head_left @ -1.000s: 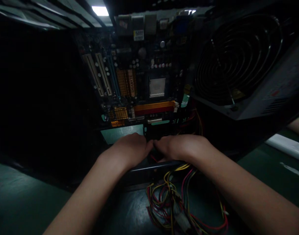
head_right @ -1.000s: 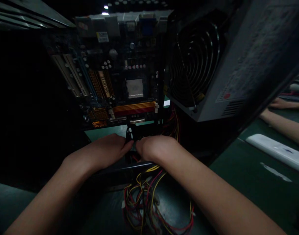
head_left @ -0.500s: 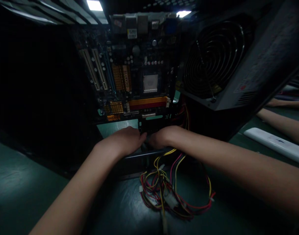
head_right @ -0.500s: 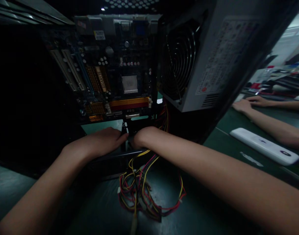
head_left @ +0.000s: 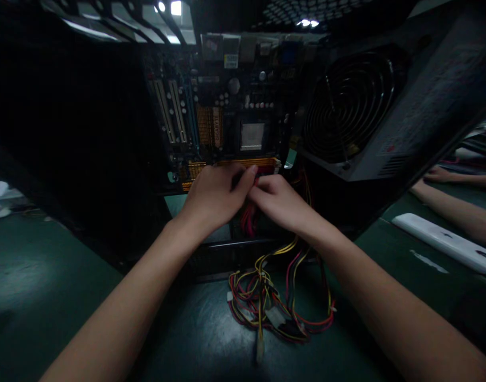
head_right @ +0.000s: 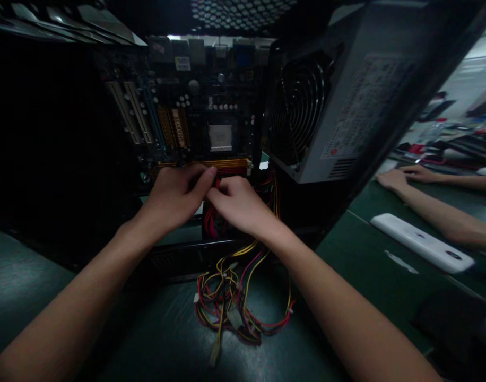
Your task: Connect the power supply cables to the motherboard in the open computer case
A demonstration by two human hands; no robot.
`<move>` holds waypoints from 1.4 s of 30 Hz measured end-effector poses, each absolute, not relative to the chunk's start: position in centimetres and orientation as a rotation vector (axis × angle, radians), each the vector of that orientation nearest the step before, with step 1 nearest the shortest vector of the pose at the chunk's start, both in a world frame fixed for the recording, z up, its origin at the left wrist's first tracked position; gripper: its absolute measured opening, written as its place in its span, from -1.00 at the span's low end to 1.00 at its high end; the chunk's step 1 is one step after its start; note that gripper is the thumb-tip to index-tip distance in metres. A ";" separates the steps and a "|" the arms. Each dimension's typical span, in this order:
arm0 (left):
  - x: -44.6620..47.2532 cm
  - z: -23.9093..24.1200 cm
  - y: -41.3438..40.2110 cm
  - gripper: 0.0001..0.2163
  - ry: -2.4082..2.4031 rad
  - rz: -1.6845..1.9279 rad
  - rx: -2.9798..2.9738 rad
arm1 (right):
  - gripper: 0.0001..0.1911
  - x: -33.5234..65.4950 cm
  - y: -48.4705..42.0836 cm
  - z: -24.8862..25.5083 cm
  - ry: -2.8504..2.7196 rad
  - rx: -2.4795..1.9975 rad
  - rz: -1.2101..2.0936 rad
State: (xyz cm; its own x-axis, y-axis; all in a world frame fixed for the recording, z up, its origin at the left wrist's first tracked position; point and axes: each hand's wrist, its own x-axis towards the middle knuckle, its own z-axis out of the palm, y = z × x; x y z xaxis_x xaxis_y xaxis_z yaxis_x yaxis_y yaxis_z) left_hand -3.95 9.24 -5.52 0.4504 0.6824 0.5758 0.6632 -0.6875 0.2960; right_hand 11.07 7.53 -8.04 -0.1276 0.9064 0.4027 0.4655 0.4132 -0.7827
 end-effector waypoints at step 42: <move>-3.9 -2.6 6.6 -0.71 0.418 1.584 1.853 | -0.43 9.1 6.3 -6.4 -1.385 -0.695 0.628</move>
